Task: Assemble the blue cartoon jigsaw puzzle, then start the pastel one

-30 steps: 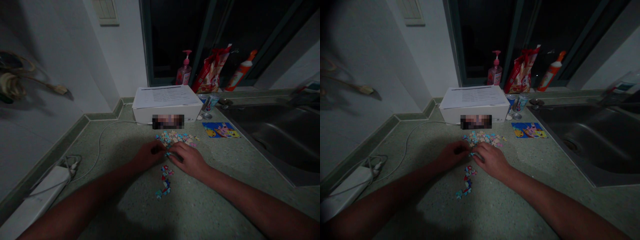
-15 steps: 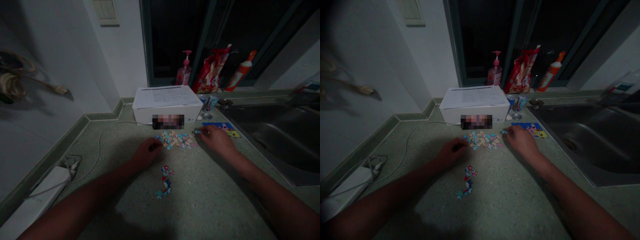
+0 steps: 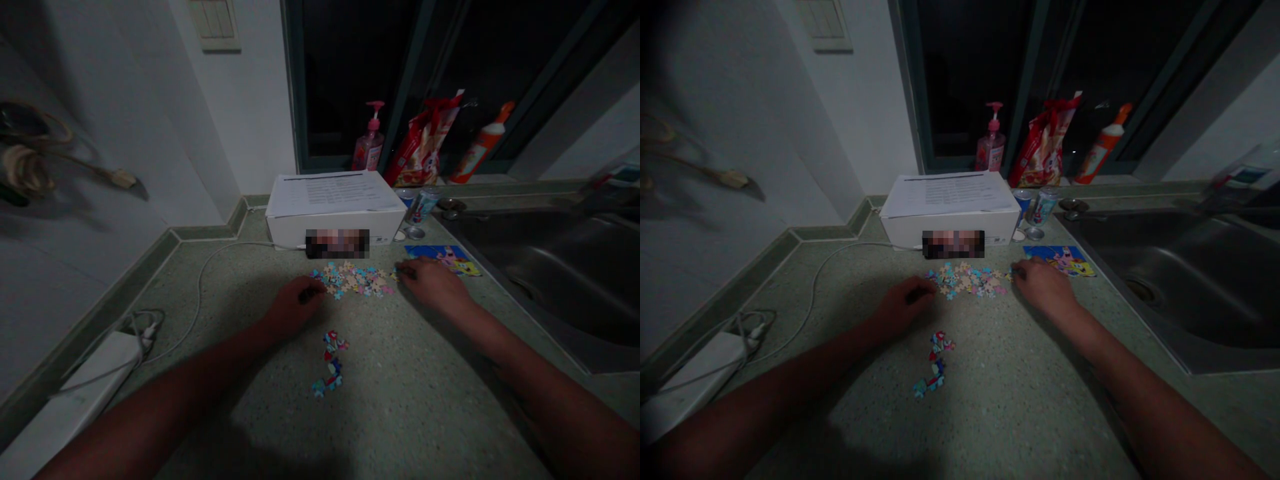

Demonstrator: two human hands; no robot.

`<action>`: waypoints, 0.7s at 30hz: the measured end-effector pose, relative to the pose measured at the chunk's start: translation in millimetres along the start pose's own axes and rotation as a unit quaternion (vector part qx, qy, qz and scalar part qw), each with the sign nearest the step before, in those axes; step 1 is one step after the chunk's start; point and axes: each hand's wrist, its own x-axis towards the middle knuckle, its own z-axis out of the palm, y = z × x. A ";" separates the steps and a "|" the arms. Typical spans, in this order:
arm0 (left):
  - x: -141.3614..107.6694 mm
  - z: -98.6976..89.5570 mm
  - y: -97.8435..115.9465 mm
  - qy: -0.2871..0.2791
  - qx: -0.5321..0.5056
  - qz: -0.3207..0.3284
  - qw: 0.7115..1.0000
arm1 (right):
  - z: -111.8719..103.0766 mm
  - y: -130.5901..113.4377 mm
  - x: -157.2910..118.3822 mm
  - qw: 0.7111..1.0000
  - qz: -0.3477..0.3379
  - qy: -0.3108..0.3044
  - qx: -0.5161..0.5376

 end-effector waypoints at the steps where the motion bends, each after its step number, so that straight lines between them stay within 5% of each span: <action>1: 0.0 0.1 0.0 0.000 0.000 -0.001 1.000 | -0.4 -0.5 -0.5 1.000 -0.001 -0.001 0.001; 11: 0.0 0.2 1.4 -0.001 -0.002 -0.010 1.000 | -13.2 -14.2 -10.3 0.996 -0.064 -0.047 0.049; 21: -0.4 -0.1 2.2 -0.006 0.007 -0.003 1.000 | -6.0 -14.3 -11.3 0.992 -0.054 -0.070 0.094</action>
